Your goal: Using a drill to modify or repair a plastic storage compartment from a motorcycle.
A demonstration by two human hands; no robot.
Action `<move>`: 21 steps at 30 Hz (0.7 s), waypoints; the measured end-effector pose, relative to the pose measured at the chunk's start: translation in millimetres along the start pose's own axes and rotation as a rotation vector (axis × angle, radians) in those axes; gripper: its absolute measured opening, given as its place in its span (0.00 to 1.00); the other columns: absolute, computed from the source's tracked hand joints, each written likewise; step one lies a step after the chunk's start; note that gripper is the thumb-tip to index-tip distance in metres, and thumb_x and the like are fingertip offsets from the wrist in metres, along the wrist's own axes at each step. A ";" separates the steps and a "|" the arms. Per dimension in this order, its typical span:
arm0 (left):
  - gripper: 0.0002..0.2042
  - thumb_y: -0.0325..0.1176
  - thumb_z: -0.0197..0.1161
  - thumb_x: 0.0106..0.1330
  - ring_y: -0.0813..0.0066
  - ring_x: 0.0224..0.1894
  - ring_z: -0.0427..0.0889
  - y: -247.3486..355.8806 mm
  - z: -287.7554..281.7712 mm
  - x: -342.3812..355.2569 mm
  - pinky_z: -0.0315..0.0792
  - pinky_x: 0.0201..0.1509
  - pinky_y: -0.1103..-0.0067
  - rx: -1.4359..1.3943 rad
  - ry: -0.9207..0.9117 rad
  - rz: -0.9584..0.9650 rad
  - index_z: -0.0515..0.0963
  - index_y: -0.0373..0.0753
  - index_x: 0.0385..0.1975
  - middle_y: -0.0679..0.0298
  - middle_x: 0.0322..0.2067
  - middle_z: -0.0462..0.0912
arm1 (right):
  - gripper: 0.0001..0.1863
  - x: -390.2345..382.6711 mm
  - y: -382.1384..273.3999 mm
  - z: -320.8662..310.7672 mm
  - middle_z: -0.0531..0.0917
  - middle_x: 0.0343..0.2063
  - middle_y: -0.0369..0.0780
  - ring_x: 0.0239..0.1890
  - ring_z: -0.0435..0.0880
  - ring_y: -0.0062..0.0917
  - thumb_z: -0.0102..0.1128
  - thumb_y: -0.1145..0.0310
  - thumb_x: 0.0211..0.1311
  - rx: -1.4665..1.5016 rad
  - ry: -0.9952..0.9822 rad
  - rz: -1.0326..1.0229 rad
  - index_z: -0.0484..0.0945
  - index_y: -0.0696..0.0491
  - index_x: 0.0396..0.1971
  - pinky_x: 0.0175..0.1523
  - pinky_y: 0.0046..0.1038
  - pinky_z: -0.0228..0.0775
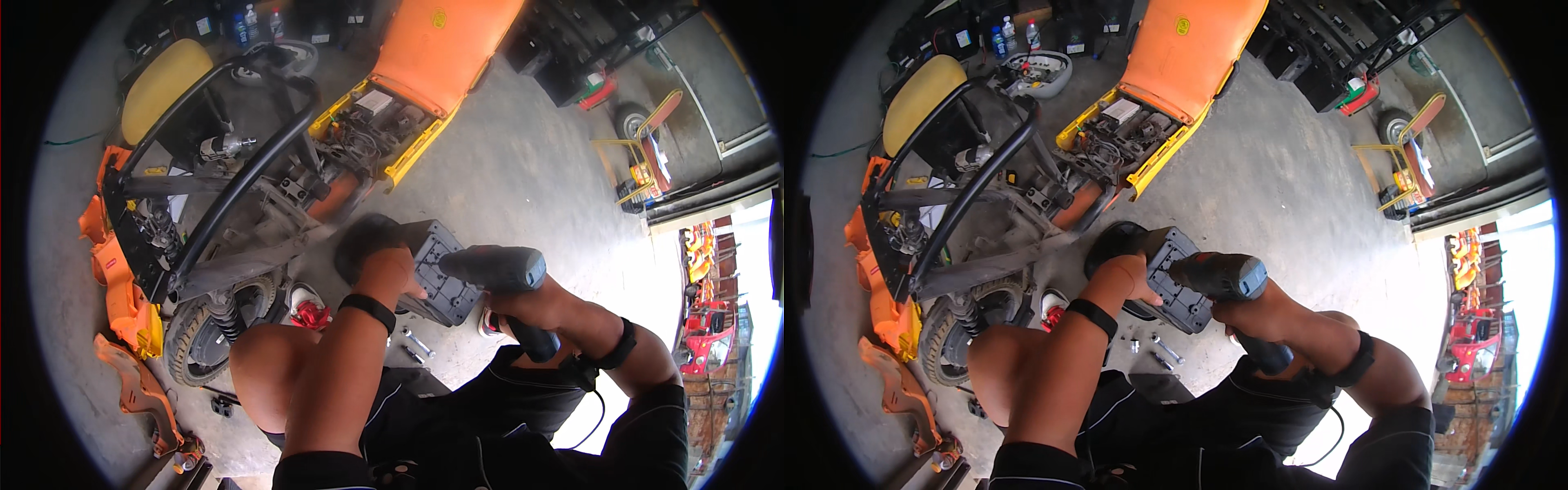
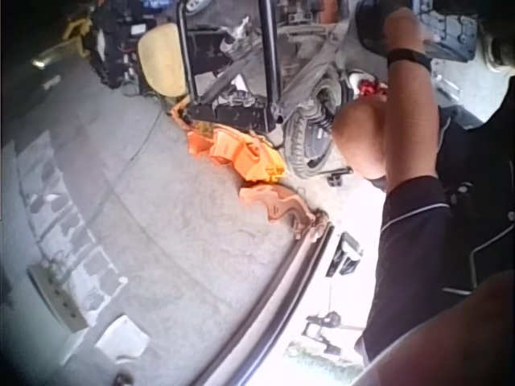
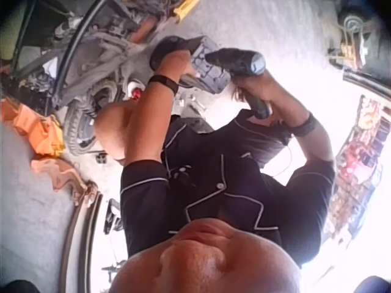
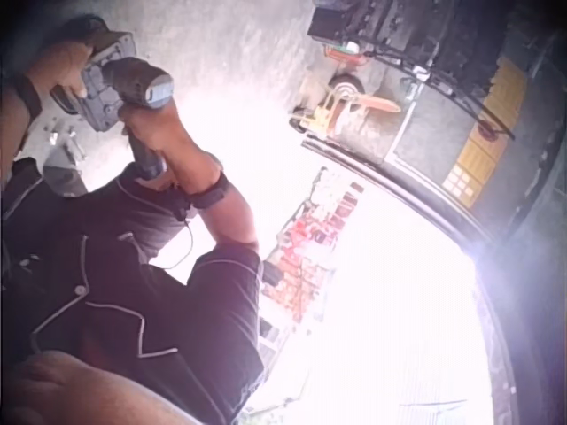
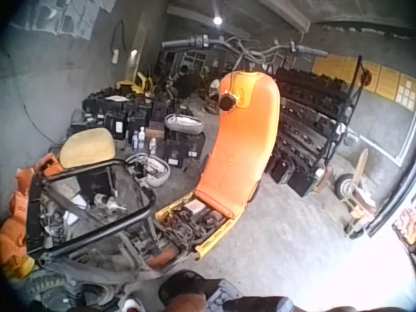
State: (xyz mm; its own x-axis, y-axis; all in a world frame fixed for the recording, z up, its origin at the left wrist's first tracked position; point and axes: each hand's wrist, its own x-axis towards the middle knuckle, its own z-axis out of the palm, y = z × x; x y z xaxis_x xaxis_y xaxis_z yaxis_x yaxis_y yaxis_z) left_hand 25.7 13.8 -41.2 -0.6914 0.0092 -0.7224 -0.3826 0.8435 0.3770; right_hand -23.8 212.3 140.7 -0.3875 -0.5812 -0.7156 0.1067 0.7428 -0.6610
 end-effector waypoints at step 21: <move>0.54 0.60 0.81 0.49 0.53 0.66 0.78 -1.1 -4.0 -1.8 0.73 0.68 0.67 -0.056 -0.054 0.022 0.65 0.29 0.69 0.45 0.64 0.78 | 0.36 5.2 23.4 -1.2 0.86 0.38 0.44 0.25 0.85 0.21 0.56 0.85 0.56 -0.058 0.024 -0.244 0.67 0.59 0.68 0.28 0.25 0.79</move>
State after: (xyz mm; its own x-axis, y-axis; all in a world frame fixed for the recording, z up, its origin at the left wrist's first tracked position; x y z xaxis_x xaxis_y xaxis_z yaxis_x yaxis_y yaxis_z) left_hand 24.9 10.8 -38.0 -0.6666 0.0575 -0.7432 -0.4025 0.8115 0.4237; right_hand -24.4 227.0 121.8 -0.4170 -0.7379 -0.5307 -0.0454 0.6000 -0.7987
